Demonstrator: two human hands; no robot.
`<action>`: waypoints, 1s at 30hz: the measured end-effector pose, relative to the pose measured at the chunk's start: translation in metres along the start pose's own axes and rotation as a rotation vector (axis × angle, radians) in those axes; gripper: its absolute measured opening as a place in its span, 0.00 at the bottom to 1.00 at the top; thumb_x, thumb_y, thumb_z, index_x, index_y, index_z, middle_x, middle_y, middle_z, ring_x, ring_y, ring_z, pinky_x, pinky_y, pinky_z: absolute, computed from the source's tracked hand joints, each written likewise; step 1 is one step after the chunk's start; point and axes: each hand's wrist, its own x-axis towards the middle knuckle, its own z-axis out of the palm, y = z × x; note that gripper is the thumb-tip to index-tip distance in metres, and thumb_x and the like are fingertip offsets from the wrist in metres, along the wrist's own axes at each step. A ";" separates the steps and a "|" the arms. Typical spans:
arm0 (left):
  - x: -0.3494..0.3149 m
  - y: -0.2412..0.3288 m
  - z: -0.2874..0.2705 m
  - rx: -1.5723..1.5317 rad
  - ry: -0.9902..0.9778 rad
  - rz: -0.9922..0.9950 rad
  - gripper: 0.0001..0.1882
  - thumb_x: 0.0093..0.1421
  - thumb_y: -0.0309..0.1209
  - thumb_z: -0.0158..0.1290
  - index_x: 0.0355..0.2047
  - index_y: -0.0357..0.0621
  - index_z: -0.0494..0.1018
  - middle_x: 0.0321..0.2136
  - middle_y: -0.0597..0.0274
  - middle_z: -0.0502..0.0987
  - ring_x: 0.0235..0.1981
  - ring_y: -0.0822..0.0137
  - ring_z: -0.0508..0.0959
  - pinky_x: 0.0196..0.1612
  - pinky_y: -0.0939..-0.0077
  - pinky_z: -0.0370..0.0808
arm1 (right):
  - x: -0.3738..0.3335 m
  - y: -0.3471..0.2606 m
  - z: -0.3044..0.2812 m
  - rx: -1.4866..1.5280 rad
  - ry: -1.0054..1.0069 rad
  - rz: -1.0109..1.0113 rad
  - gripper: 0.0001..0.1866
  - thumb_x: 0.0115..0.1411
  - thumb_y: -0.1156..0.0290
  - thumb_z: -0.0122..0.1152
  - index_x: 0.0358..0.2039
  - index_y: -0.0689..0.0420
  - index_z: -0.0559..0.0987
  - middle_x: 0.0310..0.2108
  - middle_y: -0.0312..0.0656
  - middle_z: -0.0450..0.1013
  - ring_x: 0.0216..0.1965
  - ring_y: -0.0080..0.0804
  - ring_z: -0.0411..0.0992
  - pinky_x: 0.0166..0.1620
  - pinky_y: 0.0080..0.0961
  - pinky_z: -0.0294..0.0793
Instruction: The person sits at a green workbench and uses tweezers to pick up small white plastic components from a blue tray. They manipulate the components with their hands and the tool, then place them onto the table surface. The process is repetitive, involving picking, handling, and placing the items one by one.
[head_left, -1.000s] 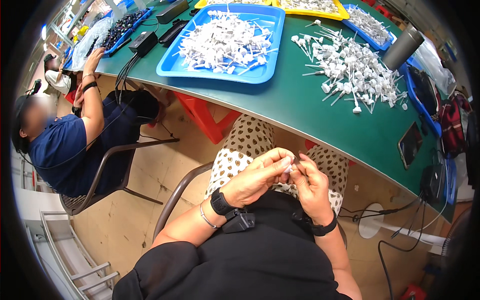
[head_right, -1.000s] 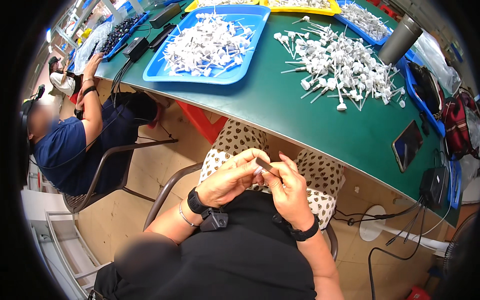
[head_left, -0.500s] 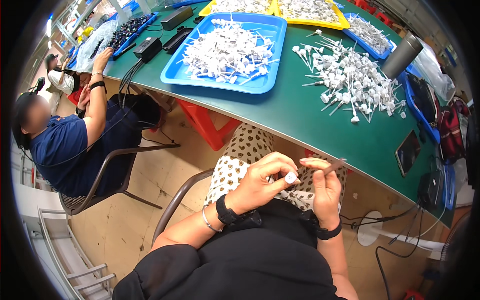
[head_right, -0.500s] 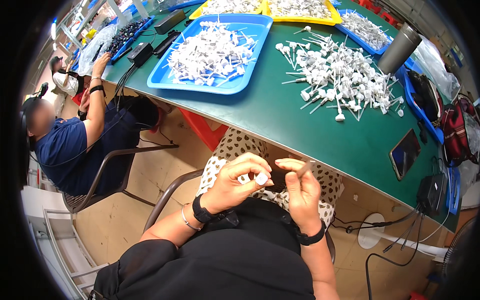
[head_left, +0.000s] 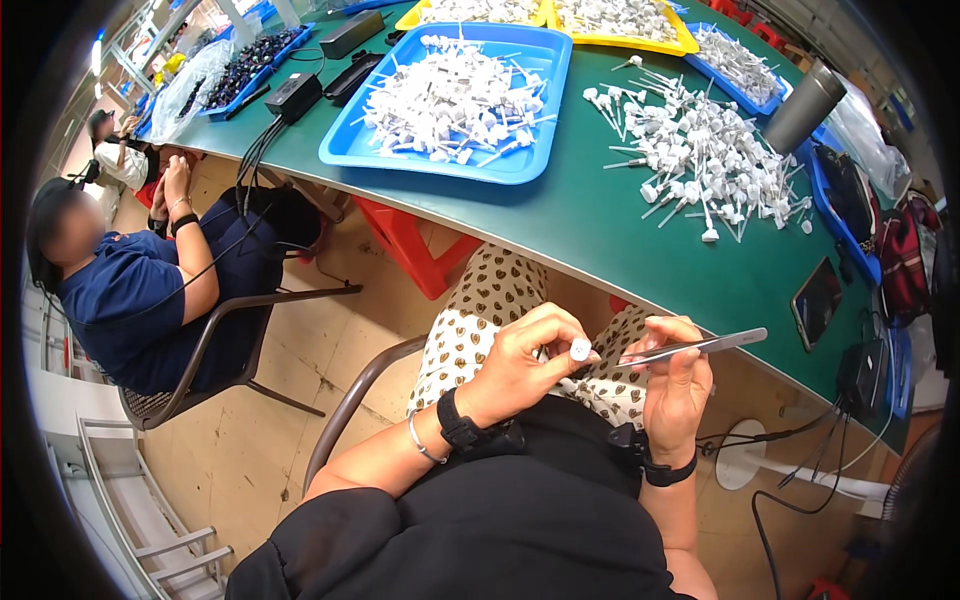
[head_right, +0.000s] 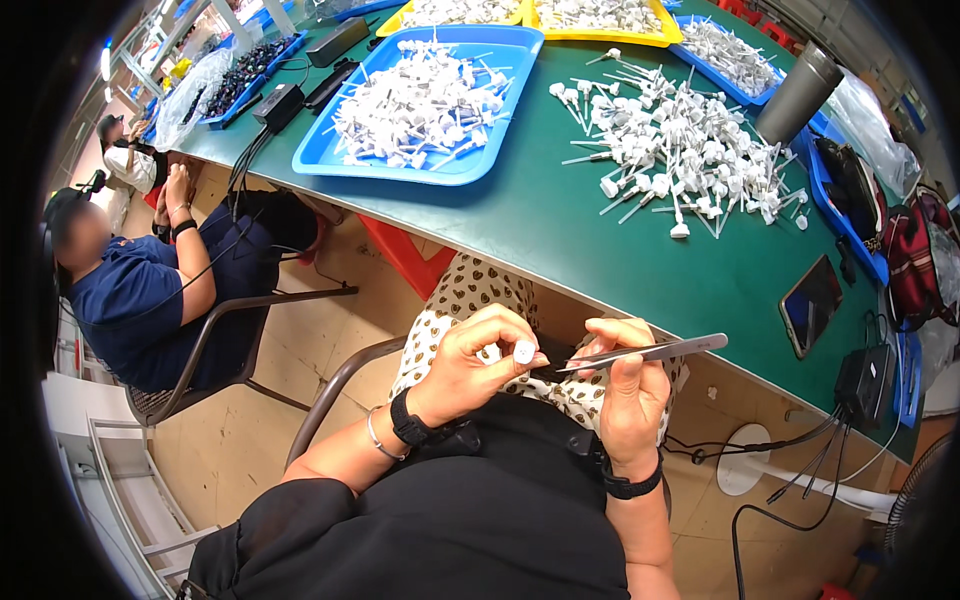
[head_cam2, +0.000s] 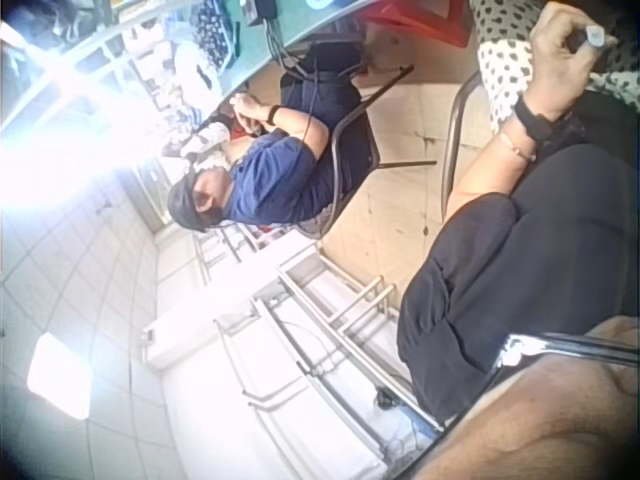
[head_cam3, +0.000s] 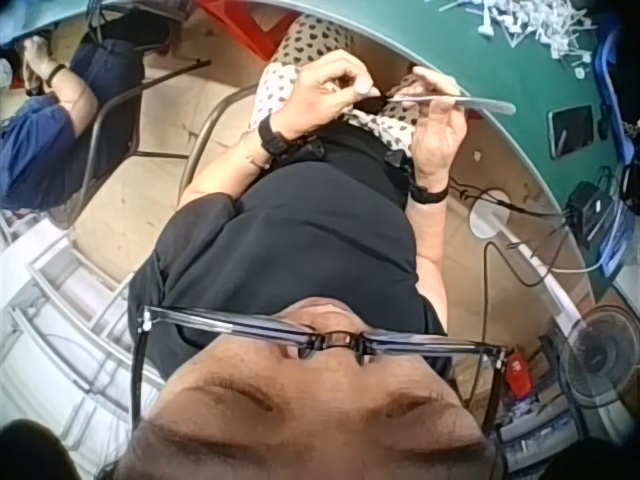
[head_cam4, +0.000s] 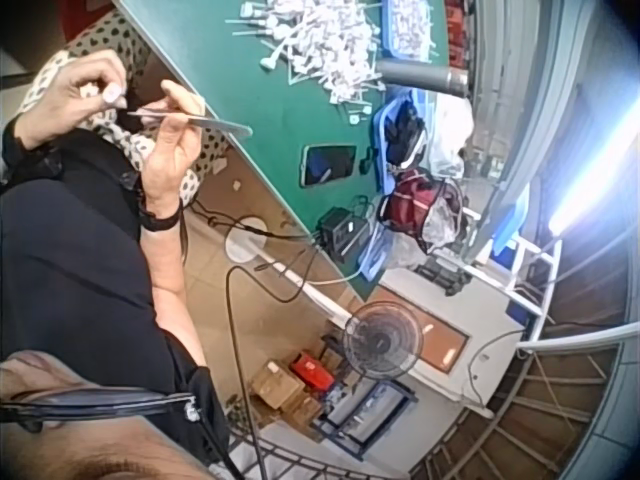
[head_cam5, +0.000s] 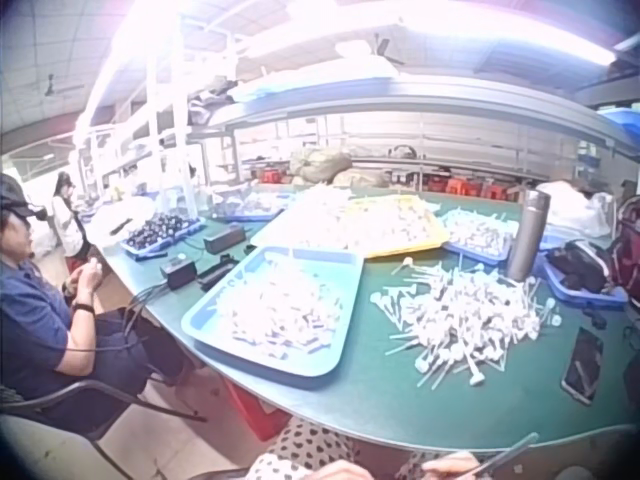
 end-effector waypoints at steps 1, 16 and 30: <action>0.000 -0.001 0.001 -0.003 0.005 0.000 0.06 0.57 0.21 0.65 0.33 0.39 0.78 0.34 0.62 0.77 0.29 0.75 0.76 0.30 0.80 0.73 | 0.000 0.001 0.000 0.010 0.001 -0.003 0.26 0.73 0.51 0.47 0.48 0.66 0.77 0.38 0.41 0.68 0.31 0.25 0.71 0.38 0.24 0.74; -0.002 0.004 0.002 0.050 0.030 -0.059 0.14 0.55 0.23 0.67 0.42 0.39 0.79 0.32 0.64 0.76 0.28 0.76 0.75 0.32 0.81 0.73 | 0.000 0.002 -0.002 0.019 0.028 0.073 0.20 0.73 0.59 0.52 0.47 0.66 0.77 0.40 0.42 0.70 0.35 0.29 0.76 0.42 0.26 0.77; -0.002 0.007 0.000 0.016 -0.001 -0.054 0.17 0.58 0.23 0.65 0.48 0.40 0.79 0.35 0.62 0.77 0.28 0.78 0.77 0.29 0.83 0.75 | 0.000 0.004 -0.003 0.041 0.036 0.087 0.18 0.73 0.61 0.51 0.45 0.67 0.77 0.39 0.42 0.71 0.34 0.28 0.76 0.40 0.24 0.77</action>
